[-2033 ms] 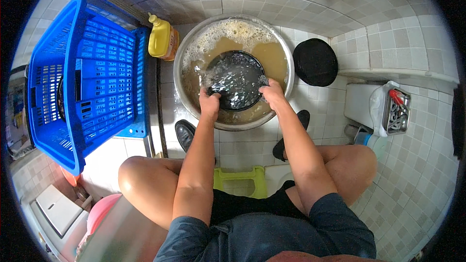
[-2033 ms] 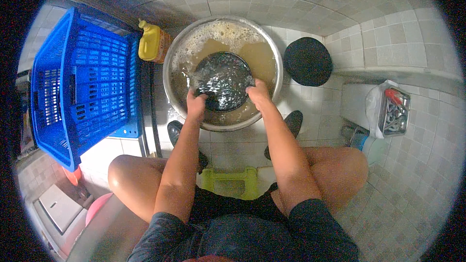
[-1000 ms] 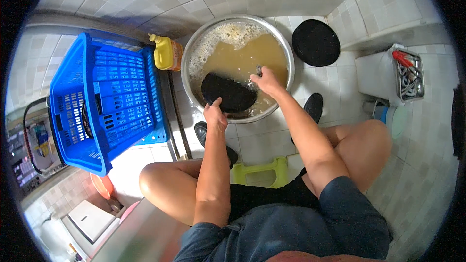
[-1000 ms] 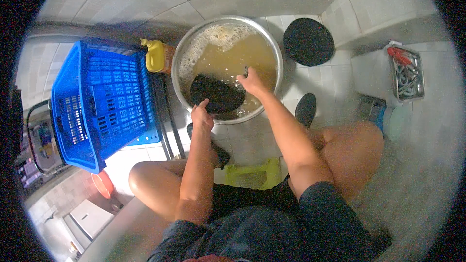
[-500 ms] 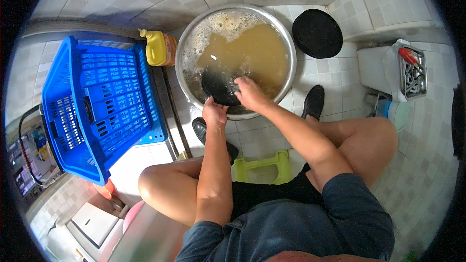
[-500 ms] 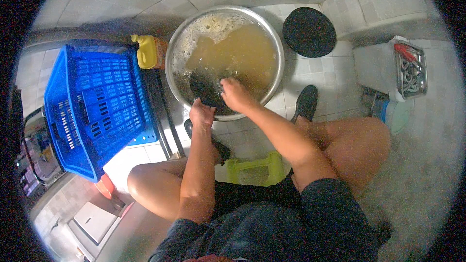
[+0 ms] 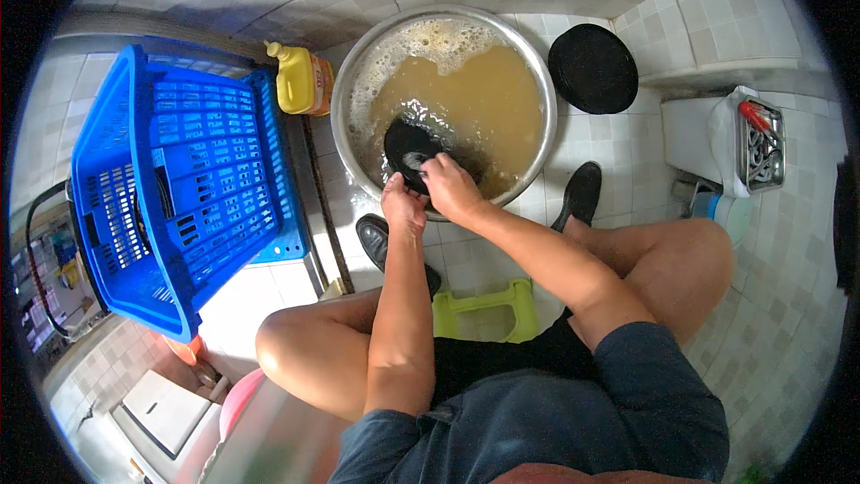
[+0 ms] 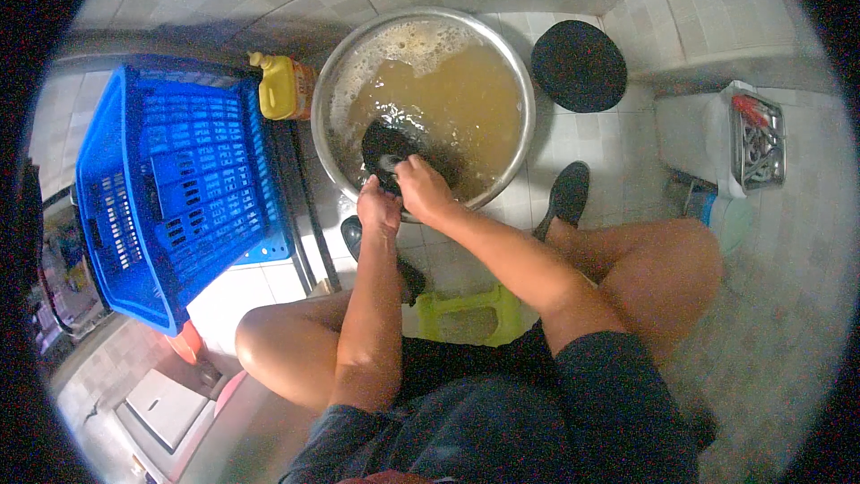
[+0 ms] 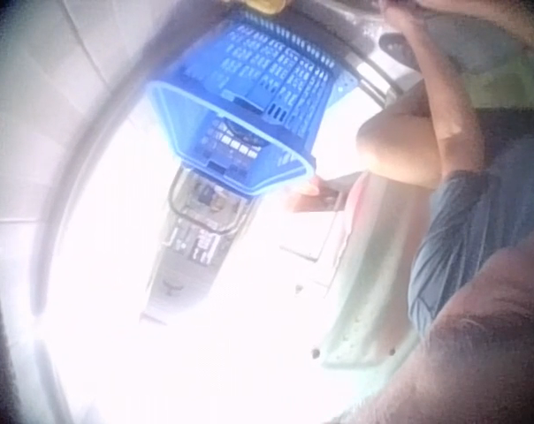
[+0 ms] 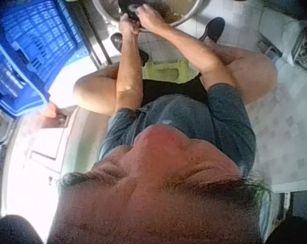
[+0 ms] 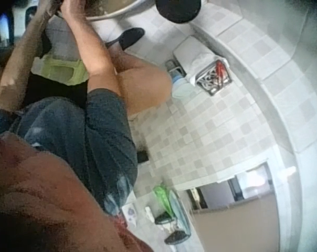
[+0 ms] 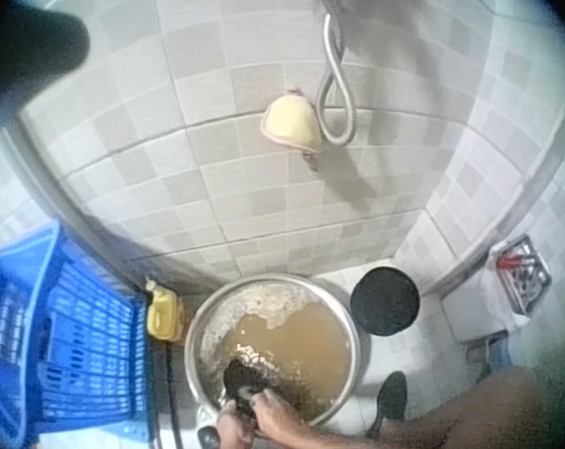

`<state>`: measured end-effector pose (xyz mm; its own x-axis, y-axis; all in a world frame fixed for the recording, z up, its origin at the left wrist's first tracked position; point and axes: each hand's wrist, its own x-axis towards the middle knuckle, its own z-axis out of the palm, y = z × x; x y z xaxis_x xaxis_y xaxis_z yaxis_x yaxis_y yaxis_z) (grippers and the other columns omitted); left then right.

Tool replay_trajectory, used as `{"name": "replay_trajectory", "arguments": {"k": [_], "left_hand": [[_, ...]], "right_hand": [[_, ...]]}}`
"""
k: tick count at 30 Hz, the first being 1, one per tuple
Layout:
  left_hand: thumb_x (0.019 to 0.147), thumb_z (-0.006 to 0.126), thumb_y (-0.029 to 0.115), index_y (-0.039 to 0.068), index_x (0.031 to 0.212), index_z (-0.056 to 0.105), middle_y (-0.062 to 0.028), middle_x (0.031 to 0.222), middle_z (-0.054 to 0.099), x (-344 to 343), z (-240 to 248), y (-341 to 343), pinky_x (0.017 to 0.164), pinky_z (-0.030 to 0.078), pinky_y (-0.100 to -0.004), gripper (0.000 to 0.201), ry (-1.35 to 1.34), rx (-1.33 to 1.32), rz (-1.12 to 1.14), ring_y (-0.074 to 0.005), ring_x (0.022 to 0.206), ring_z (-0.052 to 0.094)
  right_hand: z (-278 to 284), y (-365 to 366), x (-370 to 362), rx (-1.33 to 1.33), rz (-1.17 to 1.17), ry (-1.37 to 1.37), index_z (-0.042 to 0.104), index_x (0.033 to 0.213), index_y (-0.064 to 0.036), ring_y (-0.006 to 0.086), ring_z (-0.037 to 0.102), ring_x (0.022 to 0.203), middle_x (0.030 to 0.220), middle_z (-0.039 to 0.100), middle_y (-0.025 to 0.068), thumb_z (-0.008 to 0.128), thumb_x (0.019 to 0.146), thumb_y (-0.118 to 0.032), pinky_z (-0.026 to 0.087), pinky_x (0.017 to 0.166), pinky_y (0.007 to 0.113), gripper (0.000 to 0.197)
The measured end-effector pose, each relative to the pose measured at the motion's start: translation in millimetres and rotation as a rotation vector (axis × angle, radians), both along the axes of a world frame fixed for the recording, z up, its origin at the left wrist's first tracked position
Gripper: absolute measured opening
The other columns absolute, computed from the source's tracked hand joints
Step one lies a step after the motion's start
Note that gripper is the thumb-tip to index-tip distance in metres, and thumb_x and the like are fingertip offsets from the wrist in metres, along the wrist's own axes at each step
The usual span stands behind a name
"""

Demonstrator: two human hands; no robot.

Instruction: The person washes several black plates and lids in a basin of soapy water by hand using a scouring pad, then places them into a blue plastic basket.

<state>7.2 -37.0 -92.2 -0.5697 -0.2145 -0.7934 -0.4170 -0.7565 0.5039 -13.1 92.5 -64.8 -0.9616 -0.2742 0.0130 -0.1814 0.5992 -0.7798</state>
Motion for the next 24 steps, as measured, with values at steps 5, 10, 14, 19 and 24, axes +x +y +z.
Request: {"name": "replay_trajectory", "arguments": {"k": [5,10,14,19,24], "left_hand": [[0.102,0.046,0.018,0.012,0.099,0.058,-0.0028,0.084,0.063,-16.7,19.4,31.1,0.058,0.055,-0.0345,0.014,-0.067,0.019,0.059,-0.0168,0.068,0.061],[0.101,0.047,0.018,0.013,0.089,0.057,-0.0016,0.075,0.059,-5.5,-0.4,12.0,0.052,0.054,-0.0338,0.017,-0.052,0.025,0.11,-0.0147,0.06,0.057],[0.102,0.048,0.021,0.013,0.089,0.058,-0.0004,0.077,0.06,-6.9,3.8,2.4,0.053,0.054,-0.0327,0.018,0.034,-0.027,-0.01,-0.014,0.062,0.057],[0.103,0.047,0.022,0.014,0.096,0.06,0.0002,0.083,0.064,-19.6,11.4,25.5,0.064,0.057,-0.0411,0.017,-0.057,0.036,-0.022,-0.017,0.069,0.062],[0.102,0.047,0.024,0.014,0.099,0.06,-0.0018,0.091,0.068,-19.2,-0.6,15.3,0.072,0.056,-0.0452,0.017,-0.102,0.037,0.008,-0.0199,0.08,0.066]], "right_hand": [[-9.4,-10.8,-45.7,0.024,-0.043,0.022,0.053,0.091,0.001,0.0459,0.057,0.09,0.094,0.057,0.0236,0.051,0.089,-0.007,0.047,0.078,0.053,0.008],[4.1,8.8,-0.9,-0.051,0.204,-0.018,0.056,0.093,-0.0003,0.0427,0.058,0.092,0.097,0.057,0.0213,0.055,0.089,-0.007,0.048,0.079,0.051,0.008],[1.1,-7.0,-28.4,-0.114,0.283,-0.04,0.054,0.094,-0.0006,0.043,0.058,0.093,0.097,0.057,0.0213,0.054,0.087,-0.004,0.048,0.079,0.049,0.008],[-31.6,-15.6,-100.0,0.176,0.021,0.065,0.058,0.097,-0.0019,0.0418,0.058,0.1,0.104,0.061,0.0208,0.052,0.086,-0.005,0.05,0.086,0.049,0.013],[-35.3,-10.0,-114.8,0.592,-0.141,0.073,0.06,0.106,-0.0021,0.0393,0.062,0.103,0.108,0.064,0.0174,0.053,0.087,-0.006,0.054,0.082,0.049,0.02]]}}
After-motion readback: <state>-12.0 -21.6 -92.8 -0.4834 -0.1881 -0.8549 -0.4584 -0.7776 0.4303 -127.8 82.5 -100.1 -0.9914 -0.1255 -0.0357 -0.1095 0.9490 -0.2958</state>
